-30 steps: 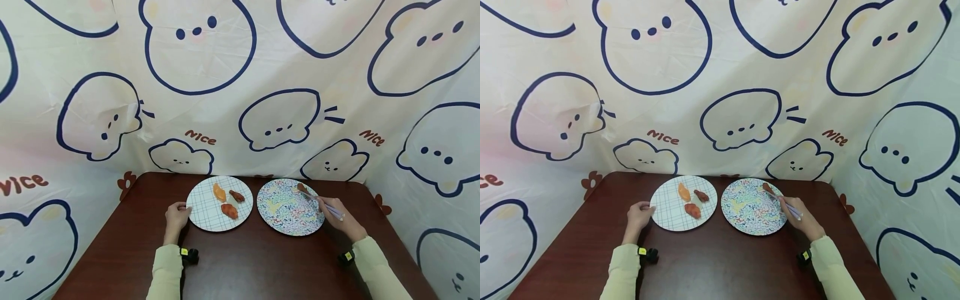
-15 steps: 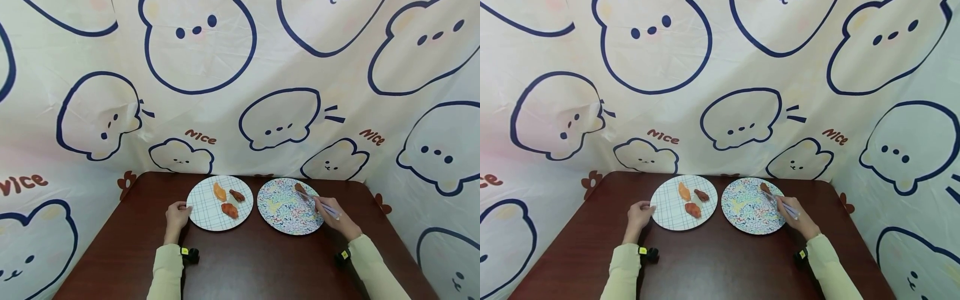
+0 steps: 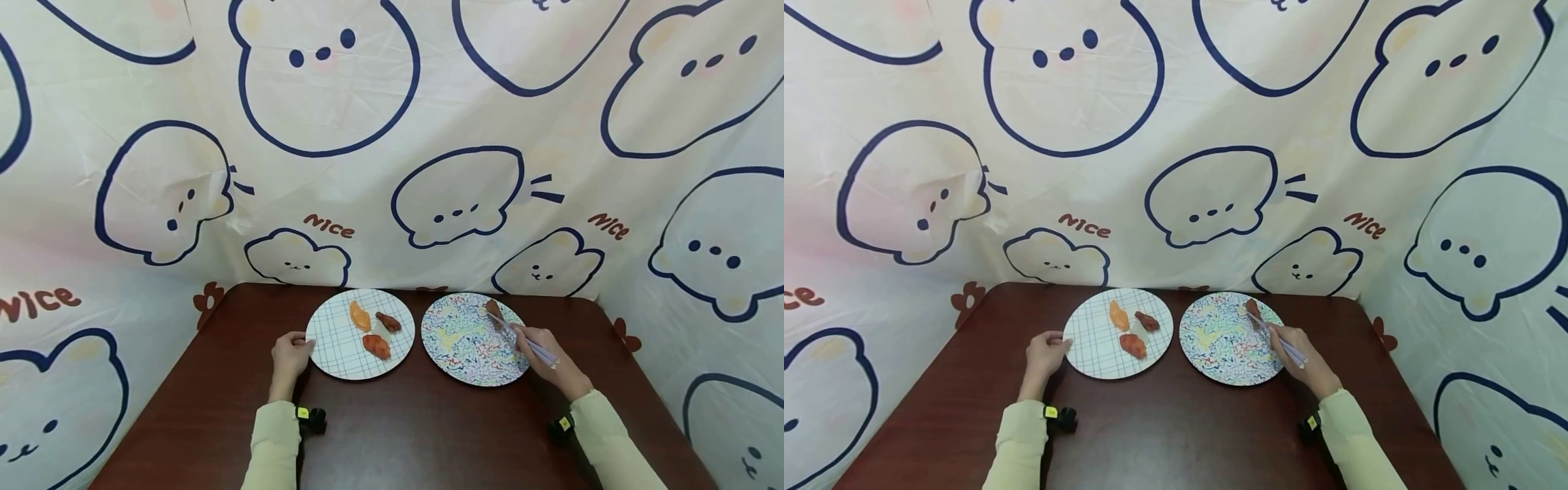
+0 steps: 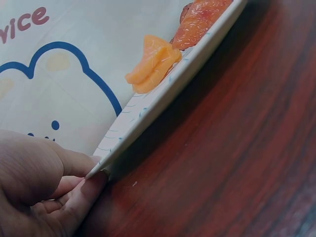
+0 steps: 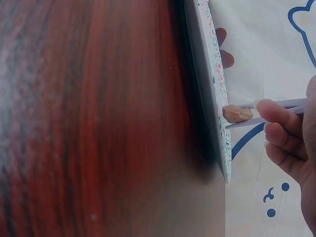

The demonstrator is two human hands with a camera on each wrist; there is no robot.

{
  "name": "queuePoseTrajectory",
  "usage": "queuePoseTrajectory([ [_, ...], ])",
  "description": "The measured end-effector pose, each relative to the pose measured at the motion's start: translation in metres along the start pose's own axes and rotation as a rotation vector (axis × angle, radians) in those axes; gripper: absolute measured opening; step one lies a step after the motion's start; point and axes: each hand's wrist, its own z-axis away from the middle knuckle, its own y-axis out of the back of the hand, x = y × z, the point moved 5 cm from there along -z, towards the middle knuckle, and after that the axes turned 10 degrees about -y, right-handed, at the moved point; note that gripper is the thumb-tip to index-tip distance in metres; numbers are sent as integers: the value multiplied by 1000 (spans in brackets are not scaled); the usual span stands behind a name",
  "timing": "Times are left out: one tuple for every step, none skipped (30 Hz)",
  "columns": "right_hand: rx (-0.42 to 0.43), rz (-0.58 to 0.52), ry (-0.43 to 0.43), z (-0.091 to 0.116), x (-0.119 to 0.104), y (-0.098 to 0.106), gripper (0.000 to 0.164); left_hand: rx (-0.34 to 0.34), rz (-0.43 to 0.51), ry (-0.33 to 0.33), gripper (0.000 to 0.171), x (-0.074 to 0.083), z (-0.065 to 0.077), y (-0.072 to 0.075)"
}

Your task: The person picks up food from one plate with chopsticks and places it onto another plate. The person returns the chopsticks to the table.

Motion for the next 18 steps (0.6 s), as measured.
queuePoseTrajectory([
  [6,-3,7,0,-1,1,18,-2,0,-2,37,0,0,0],
  [13,-3,13,1,-3,1,18,-3,0,-3,37,1,0,0],
  [19,-5,21,2,-4,1,16,-5,0,-5,37,1,0,0],
  [25,-4,27,2,-5,1,16,-5,-3,-3,37,1,-1,0],
  [31,5,32,3,-6,0,17,-5,-3,-4,37,1,0,0],
  [39,16,38,4,-7,0,17,-4,-5,-2,36,2,0,0],
  [46,30,49,5,-9,0,17,-3,-6,-2,37,2,0,-1],
  [52,45,55,6,-10,-1,18,-2,-6,-1,37,2,0,-1],
  [57,60,60,6,-11,0,18,-2,-4,-3,37,2,0,-1],
  [61,82,63,6,-13,0,16,1,-5,-2,37,2,1,-1],
  [64,108,64,7,-14,0,14,1,-3,-2,37,2,1,-1],
  [67,132,63,7,-16,0,15,2,-4,1,37,2,1,-1],
  [67,153,59,8,-17,0,18,-1,-3,0,37,1,1,-1],
  [62,173,46,8,-17,0,22,0,-4,3,36,1,2,-1],
  [58,195,37,8,-18,0,26,0,-3,3,36,1,2,-1],
  [55,220,28,8,-18,-1,29,2,-5,4,36,0,2,-1],
  [51,240,21,9,-18,-2,30,2,-2,-1,36,1,2,0],
  [49,259,18,9,-19,-3,31,3,-1,-4,36,1,1,0],
])
